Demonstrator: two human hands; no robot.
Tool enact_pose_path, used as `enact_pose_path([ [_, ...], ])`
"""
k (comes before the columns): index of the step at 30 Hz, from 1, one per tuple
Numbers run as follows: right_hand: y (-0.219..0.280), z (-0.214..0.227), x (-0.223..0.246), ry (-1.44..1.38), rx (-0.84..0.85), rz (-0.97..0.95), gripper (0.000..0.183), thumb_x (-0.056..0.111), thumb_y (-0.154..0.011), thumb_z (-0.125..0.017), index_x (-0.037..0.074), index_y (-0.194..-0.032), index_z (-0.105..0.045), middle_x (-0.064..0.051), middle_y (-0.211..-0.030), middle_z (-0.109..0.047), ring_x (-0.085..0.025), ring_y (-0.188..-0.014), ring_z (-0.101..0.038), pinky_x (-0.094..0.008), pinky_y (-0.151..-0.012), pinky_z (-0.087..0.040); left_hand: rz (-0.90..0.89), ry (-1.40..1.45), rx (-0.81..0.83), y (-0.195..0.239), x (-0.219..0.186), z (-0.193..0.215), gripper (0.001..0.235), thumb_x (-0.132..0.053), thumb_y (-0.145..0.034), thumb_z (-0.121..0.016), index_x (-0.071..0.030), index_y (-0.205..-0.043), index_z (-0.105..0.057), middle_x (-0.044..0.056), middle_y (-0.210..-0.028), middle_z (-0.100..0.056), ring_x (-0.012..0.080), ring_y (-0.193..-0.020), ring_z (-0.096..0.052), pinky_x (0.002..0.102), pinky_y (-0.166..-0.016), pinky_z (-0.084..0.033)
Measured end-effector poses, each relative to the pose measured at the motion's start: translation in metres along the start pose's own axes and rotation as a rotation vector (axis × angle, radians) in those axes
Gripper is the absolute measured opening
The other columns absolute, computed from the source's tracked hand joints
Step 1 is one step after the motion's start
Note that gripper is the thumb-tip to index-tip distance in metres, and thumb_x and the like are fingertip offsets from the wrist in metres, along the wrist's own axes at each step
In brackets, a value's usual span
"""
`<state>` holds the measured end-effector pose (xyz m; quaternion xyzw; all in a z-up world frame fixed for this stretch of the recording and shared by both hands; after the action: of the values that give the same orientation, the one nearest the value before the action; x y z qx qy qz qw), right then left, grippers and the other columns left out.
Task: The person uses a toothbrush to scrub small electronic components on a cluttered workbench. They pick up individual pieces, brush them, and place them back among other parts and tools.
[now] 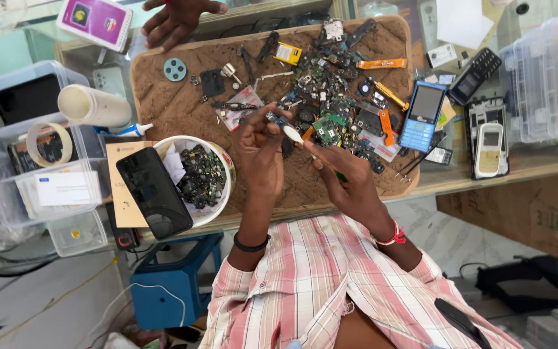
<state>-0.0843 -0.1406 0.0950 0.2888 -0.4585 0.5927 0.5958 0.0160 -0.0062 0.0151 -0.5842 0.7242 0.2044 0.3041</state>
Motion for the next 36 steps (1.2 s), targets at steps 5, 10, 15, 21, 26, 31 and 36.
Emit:
enact_pose_path([
  [5,-0.009,0.005,0.002,0.035,-0.013,-0.002,0.037,0.003,-0.104,-0.060,0.006,-0.140,-0.063,-0.009,-0.085,-0.070,-0.017,-0.071,-0.065,-0.030,-0.067,-0.050,0.046,0.015,-0.012,0.002,0.001,-0.015,0.034,-0.010,-0.101,-0.075,0.002,-0.132,-0.066,0.015,-0.118,-0.073,0.0170,-0.106,-0.069,0.030,-0.094,-0.056],
  [10,-0.012,0.002,-0.001,-0.003,-0.005,0.047,0.036,0.005,-0.106,-0.060,0.005,-0.142,-0.062,-0.009,-0.089,-0.071,-0.016,-0.079,-0.068,-0.030,-0.072,-0.053,0.056,-0.026,-0.027,0.012,0.002,-0.013,0.035,-0.012,-0.100,-0.075,0.001,-0.130,-0.066,0.015,-0.118,-0.074,0.0156,-0.105,-0.070,0.030,-0.094,-0.057],
  [15,-0.013,-0.004,-0.003,-0.161,-0.009,-0.018,0.037,0.006,-0.106,-0.060,0.005,-0.144,-0.059,-0.010,-0.098,-0.073,-0.013,-0.079,-0.066,-0.027,-0.063,-0.050,0.061,-0.105,-0.009,0.014,0.001,-0.010,0.033,-0.010,-0.099,-0.077,0.001,-0.129,-0.067,0.014,-0.116,-0.075,0.0154,-0.102,-0.070,0.030,-0.090,-0.059],
  [21,-0.006,-0.006,-0.003,-0.060,0.089,0.087,0.039,0.010,-0.109,-0.059,0.009,-0.148,-0.058,-0.004,-0.088,-0.070,-0.006,-0.068,-0.059,-0.026,-0.060,-0.046,-0.116,0.009,-0.012,0.004,-0.008,0.000,0.031,-0.005,-0.096,-0.081,0.000,-0.124,-0.069,0.010,-0.116,-0.073,0.0173,-0.111,-0.070,0.030,-0.097,-0.057],
  [26,-0.004,-0.004,-0.008,-0.091,-0.058,0.027,0.039,0.006,-0.108,-0.060,0.009,-0.147,-0.058,-0.008,-0.098,-0.073,-0.008,-0.074,-0.062,-0.026,-0.055,-0.043,0.023,-0.037,0.015,0.011,0.002,-0.016,0.037,-0.008,-0.095,-0.081,0.000,-0.130,-0.070,0.010,-0.113,-0.073,0.0134,-0.100,-0.067,0.027,-0.087,-0.055],
  [31,0.004,-0.004,-0.008,-0.013,-0.042,0.062,0.040,0.006,-0.106,-0.061,0.010,-0.146,-0.059,-0.006,-0.088,-0.072,-0.006,-0.068,-0.058,-0.024,-0.057,-0.043,-0.032,0.018,0.000,0.003,-0.003,-0.015,0.036,-0.009,-0.094,-0.082,-0.003,-0.128,-0.071,0.008,-0.113,-0.074,0.0125,-0.099,-0.069,0.028,-0.089,-0.058],
  [36,0.003,-0.005,-0.009,-0.045,-0.016,0.035,0.039,0.005,-0.106,-0.061,0.008,-0.145,-0.060,-0.006,-0.089,-0.073,-0.007,-0.069,-0.060,-0.024,-0.058,-0.044,-0.062,-0.007,0.040,0.000,-0.011,-0.013,0.032,-0.009,-0.096,-0.079,-0.004,-0.126,-0.070,0.010,-0.114,-0.076,0.0149,-0.104,-0.071,0.029,-0.093,-0.059],
])
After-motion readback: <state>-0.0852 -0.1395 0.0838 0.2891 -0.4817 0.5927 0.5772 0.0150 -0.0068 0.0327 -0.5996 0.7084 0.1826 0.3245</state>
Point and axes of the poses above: each hand's wrist, its own y-axis away from the middle knuckle, its own z-axis out of the back of the hand, x = y × z, the point moved 2 cm from there along -y, towards the middle knuckle
